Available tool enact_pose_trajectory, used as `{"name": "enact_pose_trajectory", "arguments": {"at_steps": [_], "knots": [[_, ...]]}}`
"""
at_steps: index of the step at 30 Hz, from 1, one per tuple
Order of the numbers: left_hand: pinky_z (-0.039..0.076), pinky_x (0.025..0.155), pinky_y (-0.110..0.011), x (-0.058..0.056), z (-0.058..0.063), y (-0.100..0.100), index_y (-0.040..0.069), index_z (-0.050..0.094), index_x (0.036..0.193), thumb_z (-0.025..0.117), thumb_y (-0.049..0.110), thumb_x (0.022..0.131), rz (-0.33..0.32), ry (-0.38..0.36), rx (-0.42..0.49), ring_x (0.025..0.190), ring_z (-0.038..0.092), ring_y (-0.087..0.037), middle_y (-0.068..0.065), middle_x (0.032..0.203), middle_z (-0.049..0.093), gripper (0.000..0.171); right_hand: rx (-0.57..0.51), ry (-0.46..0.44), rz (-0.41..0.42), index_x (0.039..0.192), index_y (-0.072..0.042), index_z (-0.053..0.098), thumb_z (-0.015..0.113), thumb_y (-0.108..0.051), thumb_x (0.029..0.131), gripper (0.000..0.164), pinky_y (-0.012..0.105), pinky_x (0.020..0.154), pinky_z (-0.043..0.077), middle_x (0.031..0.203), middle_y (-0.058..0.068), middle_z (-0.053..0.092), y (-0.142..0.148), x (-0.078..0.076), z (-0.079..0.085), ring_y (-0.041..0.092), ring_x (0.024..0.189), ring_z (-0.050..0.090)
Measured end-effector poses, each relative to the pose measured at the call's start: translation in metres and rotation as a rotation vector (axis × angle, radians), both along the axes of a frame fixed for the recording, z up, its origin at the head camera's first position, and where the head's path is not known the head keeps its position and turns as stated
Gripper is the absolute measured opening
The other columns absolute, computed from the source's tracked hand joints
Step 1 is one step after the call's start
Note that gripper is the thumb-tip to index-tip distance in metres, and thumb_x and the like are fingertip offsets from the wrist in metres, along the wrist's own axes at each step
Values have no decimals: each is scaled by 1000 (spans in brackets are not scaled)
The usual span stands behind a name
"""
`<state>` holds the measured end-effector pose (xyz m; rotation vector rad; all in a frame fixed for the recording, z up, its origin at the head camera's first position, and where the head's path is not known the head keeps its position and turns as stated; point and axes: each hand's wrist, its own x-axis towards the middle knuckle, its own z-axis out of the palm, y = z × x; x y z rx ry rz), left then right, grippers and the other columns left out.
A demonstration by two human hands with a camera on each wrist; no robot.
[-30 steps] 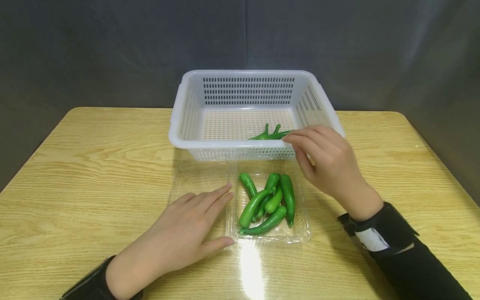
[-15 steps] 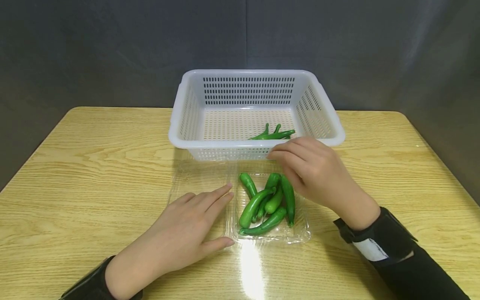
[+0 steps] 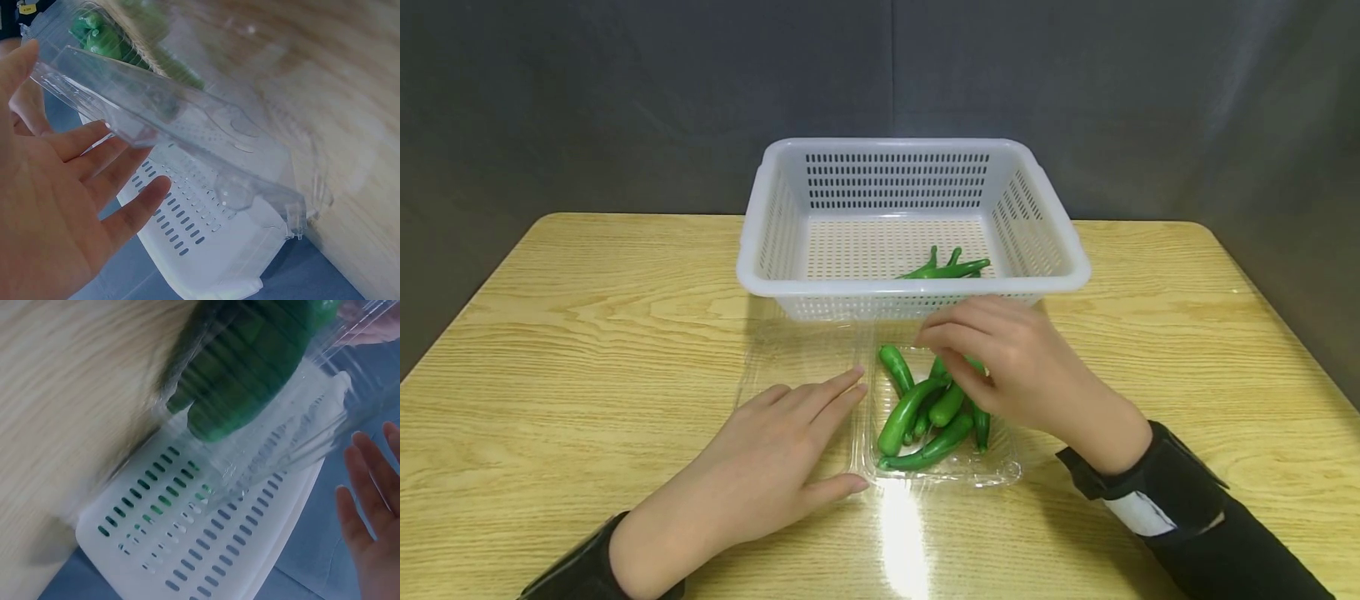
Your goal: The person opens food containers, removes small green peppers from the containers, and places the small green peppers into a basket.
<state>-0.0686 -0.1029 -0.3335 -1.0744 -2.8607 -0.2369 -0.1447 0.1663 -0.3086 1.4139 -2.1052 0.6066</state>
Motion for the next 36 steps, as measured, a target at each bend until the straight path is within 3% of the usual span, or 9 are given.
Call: {"name": "enact_pose_trajectory", "arguments": {"at_steps": [11,25,36], "knots": [[44,103,-46,0,0,0,6,43,149,57,63,91,-2,6,-5,127,52,-23,-5,156,37,83,95,-134,16,107,-7,73,79,-7,81,27,39,94,51,112,5,70,-2,1,-8,23,105,65],[44,102,-46,0,0,0,6,43,149,57,63,91,-1,0,-7,128,52,-23,-5,157,37,83,294,-257,-56,117,-11,72,83,-19,82,38,42,103,45,127,4,66,-6,9,-14,24,119,60],[44,103,-47,0,0,1,7,43,149,58,63,91,5,-9,-10,128,51,-23,-5,157,37,82,351,-280,-57,117,-11,71,82,-17,82,37,37,105,44,120,0,69,-11,11,-17,20,118,60]]}}
